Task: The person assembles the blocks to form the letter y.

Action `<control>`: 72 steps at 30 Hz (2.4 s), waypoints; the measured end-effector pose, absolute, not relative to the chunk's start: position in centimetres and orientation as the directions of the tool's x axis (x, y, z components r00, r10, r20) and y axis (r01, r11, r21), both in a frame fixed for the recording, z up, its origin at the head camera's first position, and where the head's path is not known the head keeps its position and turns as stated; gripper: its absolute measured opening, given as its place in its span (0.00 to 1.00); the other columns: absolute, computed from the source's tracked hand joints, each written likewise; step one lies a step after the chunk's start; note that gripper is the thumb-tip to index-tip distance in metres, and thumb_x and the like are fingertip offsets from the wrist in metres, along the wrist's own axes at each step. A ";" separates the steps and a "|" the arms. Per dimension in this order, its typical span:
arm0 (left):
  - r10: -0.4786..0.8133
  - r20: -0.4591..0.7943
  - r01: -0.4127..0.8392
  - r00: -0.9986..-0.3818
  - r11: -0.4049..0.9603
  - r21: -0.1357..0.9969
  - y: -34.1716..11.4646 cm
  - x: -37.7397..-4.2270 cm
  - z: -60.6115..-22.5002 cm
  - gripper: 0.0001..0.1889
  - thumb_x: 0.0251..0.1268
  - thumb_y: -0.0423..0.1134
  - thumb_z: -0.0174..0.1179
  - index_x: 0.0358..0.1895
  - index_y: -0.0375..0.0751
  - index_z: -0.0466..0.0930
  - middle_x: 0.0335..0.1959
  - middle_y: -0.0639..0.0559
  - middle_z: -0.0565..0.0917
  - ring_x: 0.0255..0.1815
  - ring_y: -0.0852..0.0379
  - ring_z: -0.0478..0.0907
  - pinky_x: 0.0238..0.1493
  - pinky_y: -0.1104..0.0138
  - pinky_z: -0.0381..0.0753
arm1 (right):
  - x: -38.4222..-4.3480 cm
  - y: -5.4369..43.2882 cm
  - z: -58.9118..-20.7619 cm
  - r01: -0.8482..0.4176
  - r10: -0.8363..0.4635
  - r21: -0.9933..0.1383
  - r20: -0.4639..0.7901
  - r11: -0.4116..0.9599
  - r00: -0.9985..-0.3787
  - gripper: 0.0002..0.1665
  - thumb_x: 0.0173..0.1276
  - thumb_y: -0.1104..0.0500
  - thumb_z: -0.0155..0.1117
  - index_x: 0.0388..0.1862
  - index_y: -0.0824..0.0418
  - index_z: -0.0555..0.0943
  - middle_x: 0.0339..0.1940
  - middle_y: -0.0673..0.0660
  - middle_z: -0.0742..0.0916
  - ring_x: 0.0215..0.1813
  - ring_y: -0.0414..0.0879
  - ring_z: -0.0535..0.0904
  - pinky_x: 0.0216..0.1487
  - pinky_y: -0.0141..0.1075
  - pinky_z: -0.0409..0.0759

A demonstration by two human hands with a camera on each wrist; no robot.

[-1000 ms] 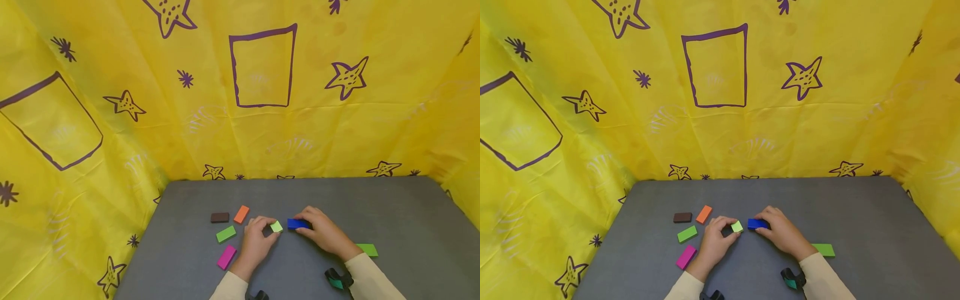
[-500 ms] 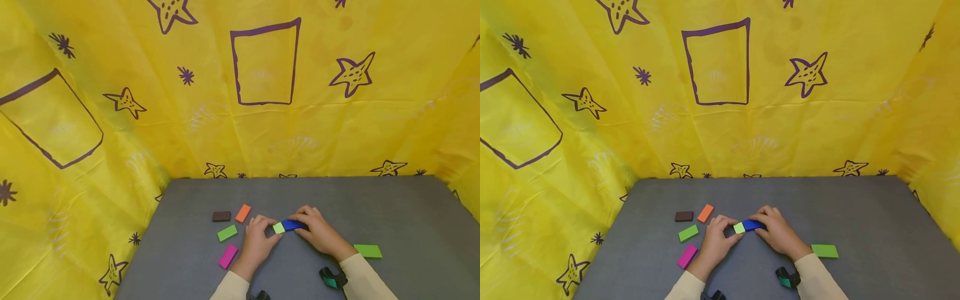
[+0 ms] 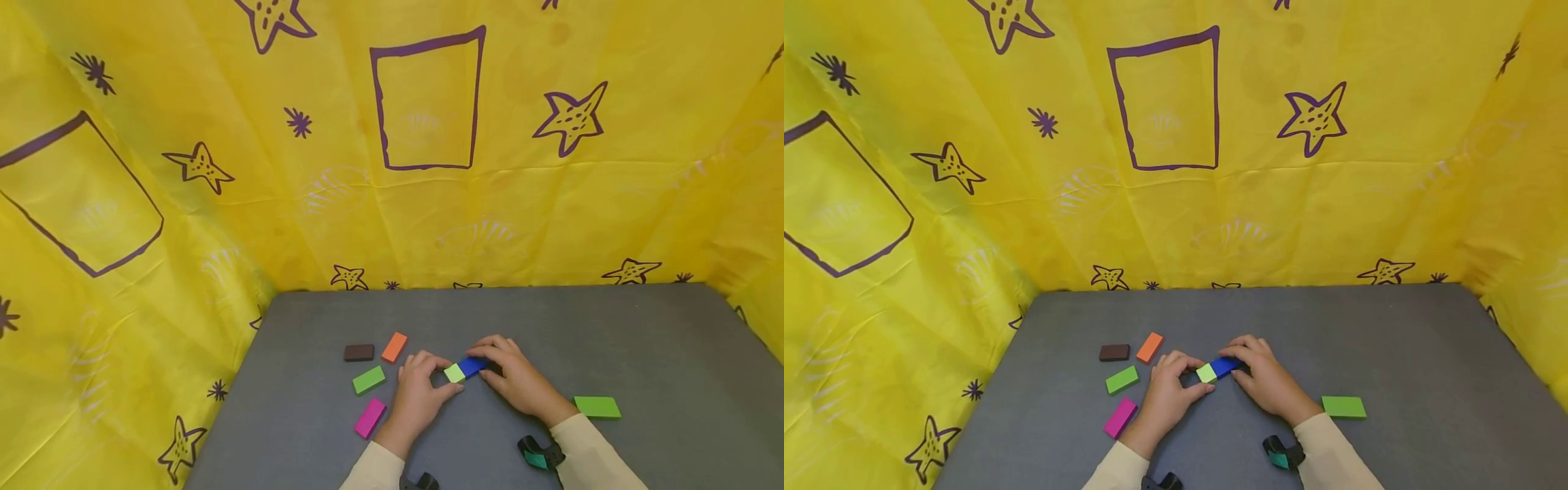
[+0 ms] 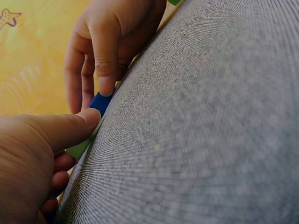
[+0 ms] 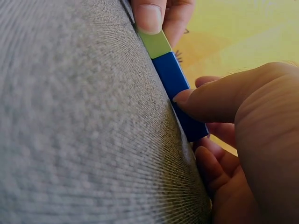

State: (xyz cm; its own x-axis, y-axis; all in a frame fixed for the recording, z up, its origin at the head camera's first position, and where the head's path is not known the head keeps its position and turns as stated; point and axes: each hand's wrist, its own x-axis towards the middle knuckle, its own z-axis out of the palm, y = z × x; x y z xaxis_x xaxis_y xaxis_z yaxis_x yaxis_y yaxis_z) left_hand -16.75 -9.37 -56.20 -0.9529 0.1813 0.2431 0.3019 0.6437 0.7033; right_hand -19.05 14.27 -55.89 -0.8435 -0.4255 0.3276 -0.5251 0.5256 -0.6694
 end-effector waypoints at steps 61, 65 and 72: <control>0.202 0.168 0.261 -0.965 0.672 0.692 -9.3 -16.5 -55.8 0.22 0.55 0.53 0.86 0.50 0.53 0.91 0.43 0.65 0.80 0.41 0.64 0.68 0.46 0.58 0.65 | -19.1 14.5 -56.0 -0.457 -0.365 -0.786 0.316 0.417 -0.876 0.24 0.74 0.71 0.73 0.67 0.59 0.86 0.63 0.52 0.83 0.62 0.53 0.80 0.59 0.51 0.81; 0.202 0.162 0.257 -0.966 0.658 0.708 -9.4 -16.5 -56.0 0.23 0.56 0.55 0.85 0.52 0.54 0.90 0.44 0.66 0.80 0.42 0.64 0.69 0.48 0.58 0.66 | -19.2 14.6 -55.8 -0.463 -0.361 -0.786 0.327 0.409 -0.873 0.24 0.75 0.71 0.73 0.67 0.61 0.85 0.63 0.53 0.83 0.60 0.54 0.82 0.57 0.51 0.83; 0.247 0.184 0.302 -0.951 0.631 0.715 -9.4 -16.3 -55.9 0.26 0.60 0.54 0.84 0.59 0.53 0.88 0.51 0.64 0.81 0.50 0.61 0.71 0.51 0.56 0.66 | -18.8 15.2 -54.6 -0.454 -0.342 -0.788 0.327 0.416 -0.881 0.23 0.77 0.67 0.73 0.69 0.61 0.84 0.63 0.53 0.83 0.58 0.55 0.83 0.55 0.52 0.84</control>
State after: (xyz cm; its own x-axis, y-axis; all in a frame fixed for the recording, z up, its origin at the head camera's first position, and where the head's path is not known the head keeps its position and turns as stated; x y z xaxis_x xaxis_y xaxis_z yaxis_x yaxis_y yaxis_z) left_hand -16.34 -9.43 -55.89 -0.9513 0.2473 0.1841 0.3022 0.6305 0.7149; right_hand -18.80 15.16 -54.58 -0.8808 -0.3421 0.3273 -0.4544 0.4163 -0.7875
